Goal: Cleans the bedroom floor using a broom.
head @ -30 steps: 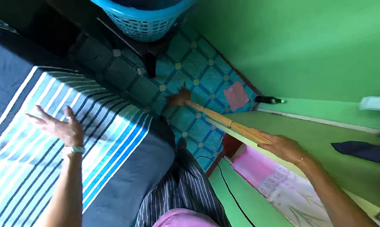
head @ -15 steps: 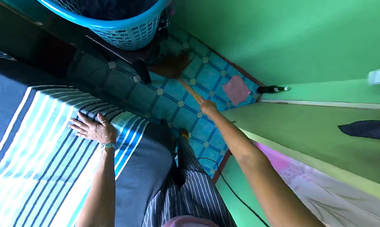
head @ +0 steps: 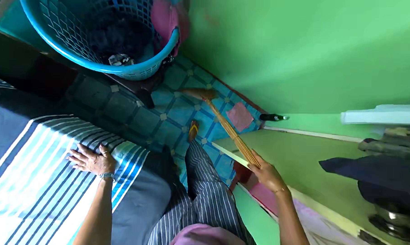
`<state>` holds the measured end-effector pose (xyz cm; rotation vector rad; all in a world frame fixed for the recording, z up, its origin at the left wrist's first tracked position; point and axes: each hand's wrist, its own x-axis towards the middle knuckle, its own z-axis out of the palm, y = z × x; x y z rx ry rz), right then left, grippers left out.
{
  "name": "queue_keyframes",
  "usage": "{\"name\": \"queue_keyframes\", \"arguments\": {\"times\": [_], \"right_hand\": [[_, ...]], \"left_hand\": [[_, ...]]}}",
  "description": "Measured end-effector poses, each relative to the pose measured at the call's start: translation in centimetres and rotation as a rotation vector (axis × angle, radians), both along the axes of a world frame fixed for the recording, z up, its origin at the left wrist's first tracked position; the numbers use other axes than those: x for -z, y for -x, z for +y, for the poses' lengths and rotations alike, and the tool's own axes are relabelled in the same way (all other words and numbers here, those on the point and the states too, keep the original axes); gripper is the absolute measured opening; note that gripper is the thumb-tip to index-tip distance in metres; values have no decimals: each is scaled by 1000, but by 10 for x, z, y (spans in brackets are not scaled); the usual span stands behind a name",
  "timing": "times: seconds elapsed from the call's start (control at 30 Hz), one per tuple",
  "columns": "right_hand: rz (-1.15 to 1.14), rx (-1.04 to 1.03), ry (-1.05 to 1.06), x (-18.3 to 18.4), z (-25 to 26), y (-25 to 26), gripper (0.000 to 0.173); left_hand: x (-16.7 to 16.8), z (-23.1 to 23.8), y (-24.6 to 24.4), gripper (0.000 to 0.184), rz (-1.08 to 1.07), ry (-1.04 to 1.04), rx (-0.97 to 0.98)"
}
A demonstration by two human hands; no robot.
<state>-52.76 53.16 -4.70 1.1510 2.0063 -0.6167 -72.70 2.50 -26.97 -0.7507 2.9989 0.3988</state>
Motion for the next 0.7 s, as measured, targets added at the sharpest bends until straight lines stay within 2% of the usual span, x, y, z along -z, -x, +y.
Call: {"name": "queue_keyframes", "arguments": {"times": [0.13,0.27,0.37,0.43,0.5,0.6,0.7], "right_hand": [[101,-79,68,58,37,136,66],[208,-13,176,175,79,273,64],[71,-201,129,227,100,346,65],[2,-306,126,243,111,348,67],[-24,-367,126,244,128,319,67],[-176,-450,162,233,161,246,68],[-328,-388,231,204,193,171,68]], "left_hand": [[-7,-1,3,79,-41,13,-7],[-16,9,7,79,-119,48,-28],[-21,23,15,78,-206,100,-67],[-28,31,17,76,-284,140,-127],[-36,46,24,72,-361,163,-214],[-40,51,33,72,-459,175,-267],[-31,39,32,73,-489,159,-252]]}}
